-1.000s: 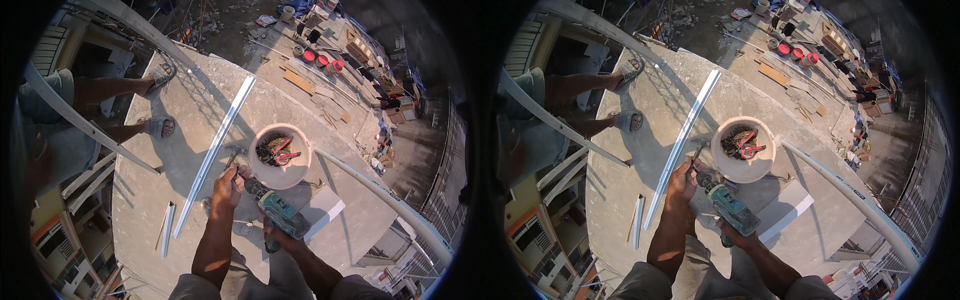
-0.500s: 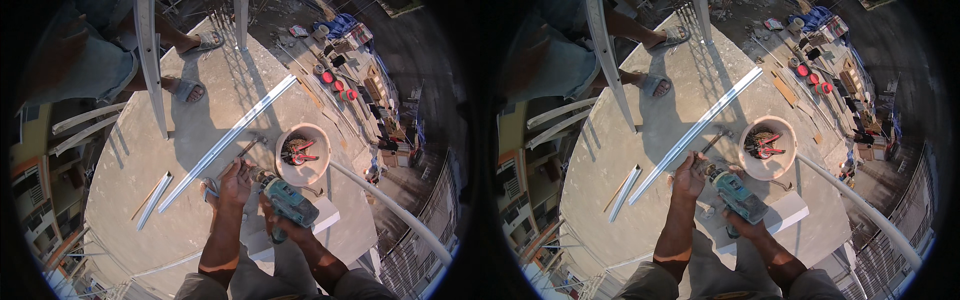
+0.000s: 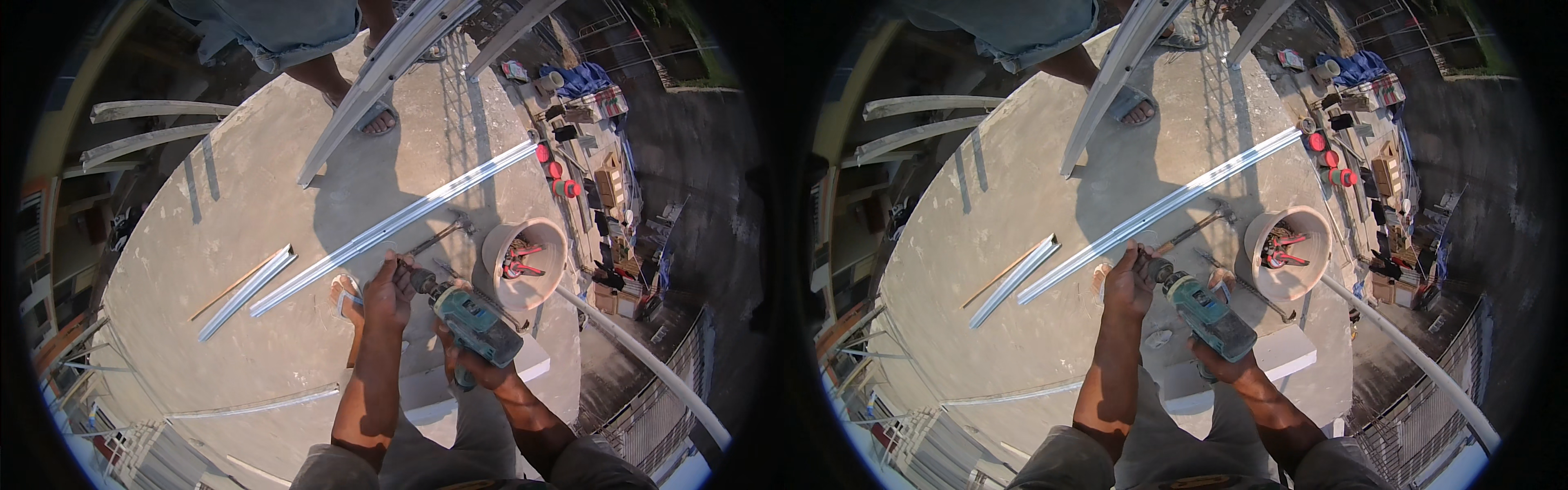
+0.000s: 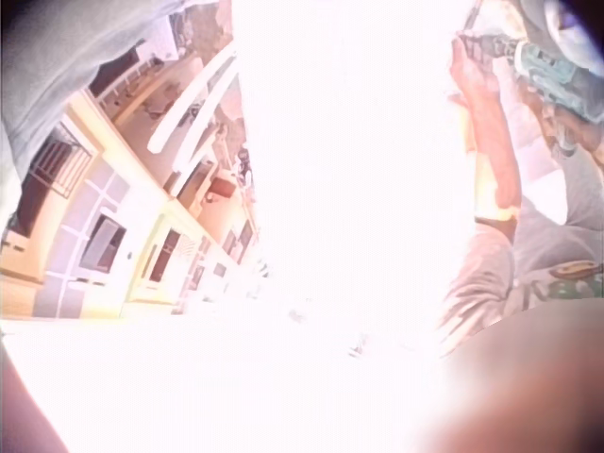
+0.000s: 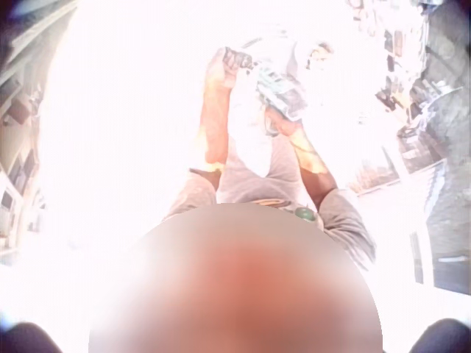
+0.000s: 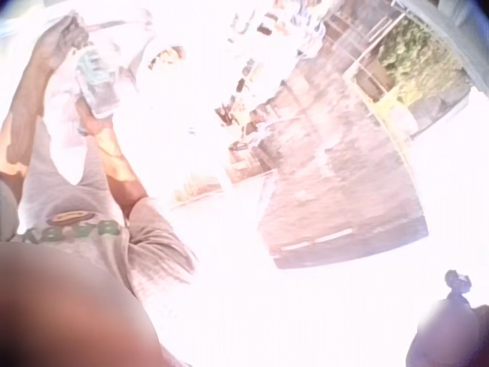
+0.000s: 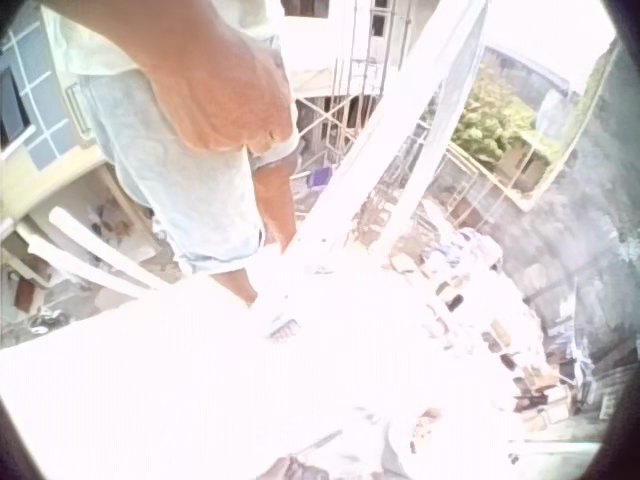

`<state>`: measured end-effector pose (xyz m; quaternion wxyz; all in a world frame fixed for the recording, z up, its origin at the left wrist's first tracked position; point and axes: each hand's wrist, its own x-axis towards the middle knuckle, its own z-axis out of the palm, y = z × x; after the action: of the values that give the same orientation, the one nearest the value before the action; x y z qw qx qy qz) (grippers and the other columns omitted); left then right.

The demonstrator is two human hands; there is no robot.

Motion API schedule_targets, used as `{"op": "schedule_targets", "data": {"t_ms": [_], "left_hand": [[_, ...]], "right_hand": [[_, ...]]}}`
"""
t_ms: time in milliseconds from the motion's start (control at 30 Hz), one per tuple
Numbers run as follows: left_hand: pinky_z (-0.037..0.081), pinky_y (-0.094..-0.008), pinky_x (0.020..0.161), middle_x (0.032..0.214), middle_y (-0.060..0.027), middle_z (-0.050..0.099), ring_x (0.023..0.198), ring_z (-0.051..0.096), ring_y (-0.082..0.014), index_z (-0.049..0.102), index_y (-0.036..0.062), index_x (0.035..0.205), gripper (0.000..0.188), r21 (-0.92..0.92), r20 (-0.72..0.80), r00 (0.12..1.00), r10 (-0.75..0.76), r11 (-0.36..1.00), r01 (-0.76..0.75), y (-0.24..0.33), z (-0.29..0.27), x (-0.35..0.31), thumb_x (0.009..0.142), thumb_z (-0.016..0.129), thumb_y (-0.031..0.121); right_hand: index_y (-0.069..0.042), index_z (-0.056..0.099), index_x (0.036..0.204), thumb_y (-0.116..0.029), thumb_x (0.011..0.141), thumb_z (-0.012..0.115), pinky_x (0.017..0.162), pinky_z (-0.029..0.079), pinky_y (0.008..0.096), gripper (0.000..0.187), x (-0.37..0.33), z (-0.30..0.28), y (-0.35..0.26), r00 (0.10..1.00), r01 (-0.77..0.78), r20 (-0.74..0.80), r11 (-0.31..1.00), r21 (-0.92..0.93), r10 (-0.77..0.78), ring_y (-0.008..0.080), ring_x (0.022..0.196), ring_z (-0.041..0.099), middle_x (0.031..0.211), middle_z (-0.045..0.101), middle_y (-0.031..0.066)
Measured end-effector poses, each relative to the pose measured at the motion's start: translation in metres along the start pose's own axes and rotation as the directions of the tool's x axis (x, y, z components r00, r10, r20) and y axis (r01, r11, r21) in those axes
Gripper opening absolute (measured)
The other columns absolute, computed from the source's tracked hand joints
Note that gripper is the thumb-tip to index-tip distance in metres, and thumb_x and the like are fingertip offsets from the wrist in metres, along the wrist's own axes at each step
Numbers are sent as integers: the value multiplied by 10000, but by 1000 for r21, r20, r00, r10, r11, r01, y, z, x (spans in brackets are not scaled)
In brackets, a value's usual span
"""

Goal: The person uses a cordless drill to fasten screws into metal profiles and then hammers nails into the same profiles. The person handles multiple metal pieces, aligns them, and secures them with screws and nails on a rooftop construction site.

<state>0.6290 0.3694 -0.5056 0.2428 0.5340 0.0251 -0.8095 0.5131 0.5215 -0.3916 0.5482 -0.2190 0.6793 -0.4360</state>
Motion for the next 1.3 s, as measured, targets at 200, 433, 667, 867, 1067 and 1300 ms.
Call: {"op": "schedule_targets", "data": {"t_ms": [200,433,667,867,1067,1300], "left_hand": [[524,-364,743,831,-69,616,792,614,-218,605,68,940,181,-29,-147,988,-41,999,37,52,-57,-6,943,677,234],[531,-369,606,780,-91,614,680,621,-247,594,35,947,184,-184,-150,981,-122,979,94,84,-120,1,950,656,208],[528,-365,551,795,-120,657,615,624,-253,616,1,938,244,-272,-220,933,-284,937,221,29,-165,73,994,578,236],[534,-366,565,803,-139,658,632,638,-256,624,-45,929,200,-335,-310,919,-243,933,134,14,-169,150,980,580,143],[543,-371,571,801,-168,657,641,645,-268,622,-87,888,170,-479,-422,850,-314,874,85,-17,-192,224,955,568,59],[542,-332,626,825,-118,679,699,655,-229,659,-7,931,240,-402,-380,881,-282,908,118,-39,-219,255,990,536,190]], "right_hand": [[-29,511,1386,-91,849,714,905,511,308,578,22,64,-9,979,166,172,911,-378,-107,180,1049,655,1230,650,141],[-42,444,1408,-193,787,776,947,487,403,720,27,169,-17,968,-11,205,846,-533,142,348,1113,600,1148,623,183],[-27,551,1226,-309,827,747,896,505,380,526,52,193,63,883,-395,-63,663,-635,465,327,1009,629,1091,635,165],[-12,535,1230,-114,789,769,853,518,369,510,107,173,125,995,-62,49,915,-398,89,249,964,641,1084,644,152],[-7,529,1244,-76,781,755,894,511,361,520,168,154,189,980,-115,65,794,-598,191,254,1013,658,1080,654,150],[-12,538,1232,-76,784,751,874,514,347,500,189,150,209,976,-30,160,814,-580,150,234,986,660,1055,660,127]]}}
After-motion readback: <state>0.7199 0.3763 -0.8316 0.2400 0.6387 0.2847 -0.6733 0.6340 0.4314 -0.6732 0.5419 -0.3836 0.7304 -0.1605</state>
